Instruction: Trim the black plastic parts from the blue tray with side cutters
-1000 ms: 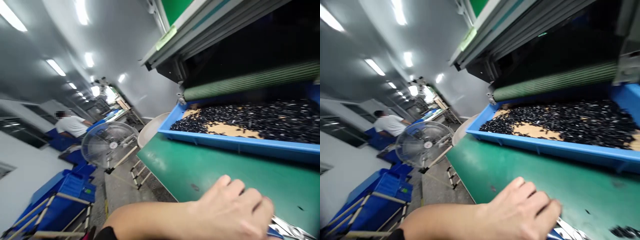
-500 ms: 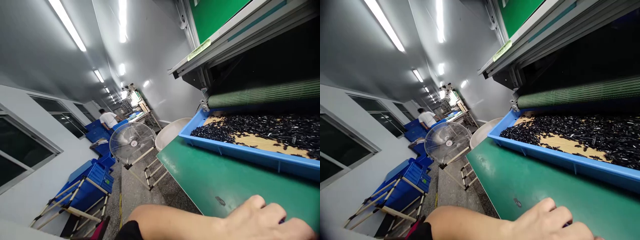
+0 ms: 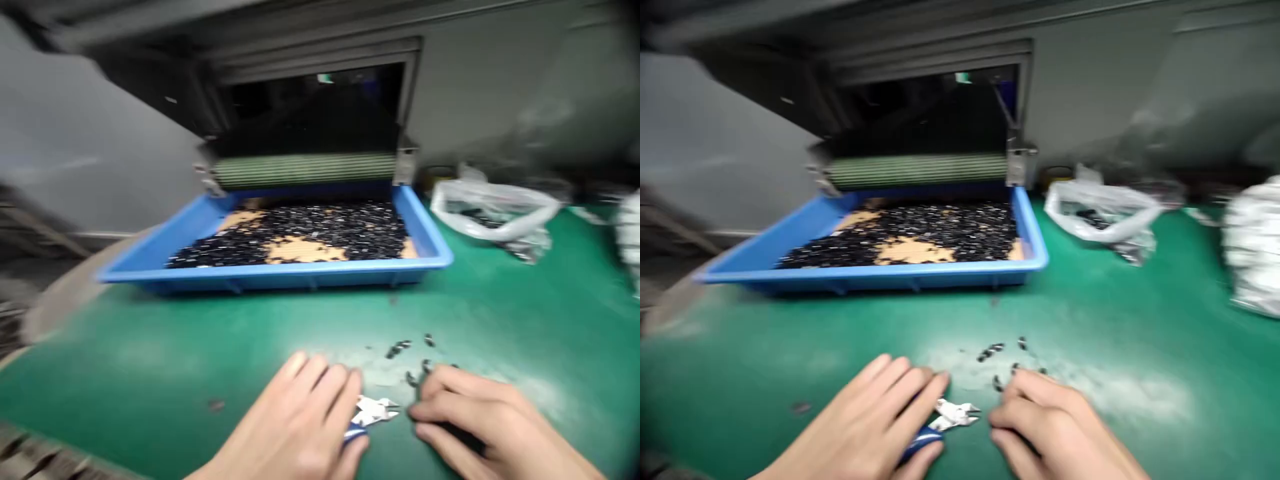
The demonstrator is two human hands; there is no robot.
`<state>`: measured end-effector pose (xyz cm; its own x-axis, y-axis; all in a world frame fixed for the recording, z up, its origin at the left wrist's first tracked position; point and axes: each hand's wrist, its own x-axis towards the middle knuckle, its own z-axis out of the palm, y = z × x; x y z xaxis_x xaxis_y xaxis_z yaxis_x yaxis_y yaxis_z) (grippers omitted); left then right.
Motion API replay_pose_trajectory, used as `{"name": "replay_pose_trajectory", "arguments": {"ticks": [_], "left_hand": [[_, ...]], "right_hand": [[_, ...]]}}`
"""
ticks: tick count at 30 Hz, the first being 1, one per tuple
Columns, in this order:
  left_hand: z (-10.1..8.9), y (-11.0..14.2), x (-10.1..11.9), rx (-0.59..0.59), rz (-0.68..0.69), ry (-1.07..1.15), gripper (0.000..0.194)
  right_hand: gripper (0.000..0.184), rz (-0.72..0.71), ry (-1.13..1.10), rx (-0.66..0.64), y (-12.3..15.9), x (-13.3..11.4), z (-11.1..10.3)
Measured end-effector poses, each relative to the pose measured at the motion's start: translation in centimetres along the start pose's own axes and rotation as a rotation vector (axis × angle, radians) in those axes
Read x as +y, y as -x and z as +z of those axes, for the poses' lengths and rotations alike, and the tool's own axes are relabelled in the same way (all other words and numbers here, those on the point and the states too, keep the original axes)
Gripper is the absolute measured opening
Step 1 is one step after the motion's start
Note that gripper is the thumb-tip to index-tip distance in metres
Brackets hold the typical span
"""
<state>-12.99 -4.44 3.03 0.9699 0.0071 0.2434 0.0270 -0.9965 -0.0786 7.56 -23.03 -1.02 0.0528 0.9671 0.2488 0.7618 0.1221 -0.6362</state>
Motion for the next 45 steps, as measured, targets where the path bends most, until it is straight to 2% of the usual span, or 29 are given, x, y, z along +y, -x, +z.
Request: {"name": "replay_pose_trajectory", "arguments": {"ticks": [1,3,6,12,17,20,24,29,33,35,38,41,45], "left_hand": [[0.6,-0.2,-0.3,0.041,0.001,0.001,0.032],[1.6,-0.8,-0.6,0.161,0.07,-0.001,0.032],[1.9,-1.4,-0.5,0.196,0.128,0.001,0.042],[0.2,-1.8,0.2,-0.04,0.059,-0.011,0.036],[-0.1,-2.9,-0.2,-0.015,0.158,-0.078,0.033],[-0.5,-3.6,-0.4,-0.068,0.187,-0.128,0.031],[-1.2,-4.1,-0.5,-0.106,0.246,-0.167,0.023],[-1.7,-4.5,-0.6,-0.119,0.39,-0.183,0.022],[-1.8,-4.8,-1.0,-0.126,0.467,-0.175,0.021],[-1.6,-4.4,-1.5,-0.116,0.439,-0.114,0.024],[-1.2,-3.4,-2.4,-0.061,0.332,-0.038,0.031],[-0.7,-2.5,-2.9,-0.016,0.246,-0.027,0.032],[0.1,-2.4,-2.8,-0.008,0.207,-0.033,0.033]], "right_hand": [[0.018,0.098,-0.018,-0.021,-0.2,-0.6,-0.7],[0.017,0.206,-0.042,-0.022,-0.8,-1.3,-1.2],[0.015,0.23,-0.063,0.001,-1.2,-1.6,-1.0],[0.015,0.179,-0.059,0.054,-0.5,-1.3,0.0],[0.016,0.161,-0.063,0.035,-0.7,-1.3,-0.4],[0.021,0.165,-0.067,-0.014,-0.9,-1.5,-1.0],[0.022,0.201,-0.047,-0.032,-1.0,-1.8,-1.0],[0.022,0.249,-0.039,-0.059,-1.0,-2.0,-0.8],[0.018,0.298,-0.068,-0.104,-1.2,-1.7,-1.9],[0.016,0.351,-0.087,-0.094,-1.5,-1.5,-2.7],[0.006,0.372,-0.065,-0.01,-2.1,-1.0,-3.2],[0.012,0.279,0.033,0.037,-2.4,-0.5,-2.7],[0.024,0.148,0.105,-0.016,-2.4,-0.3,-1.9]]}}
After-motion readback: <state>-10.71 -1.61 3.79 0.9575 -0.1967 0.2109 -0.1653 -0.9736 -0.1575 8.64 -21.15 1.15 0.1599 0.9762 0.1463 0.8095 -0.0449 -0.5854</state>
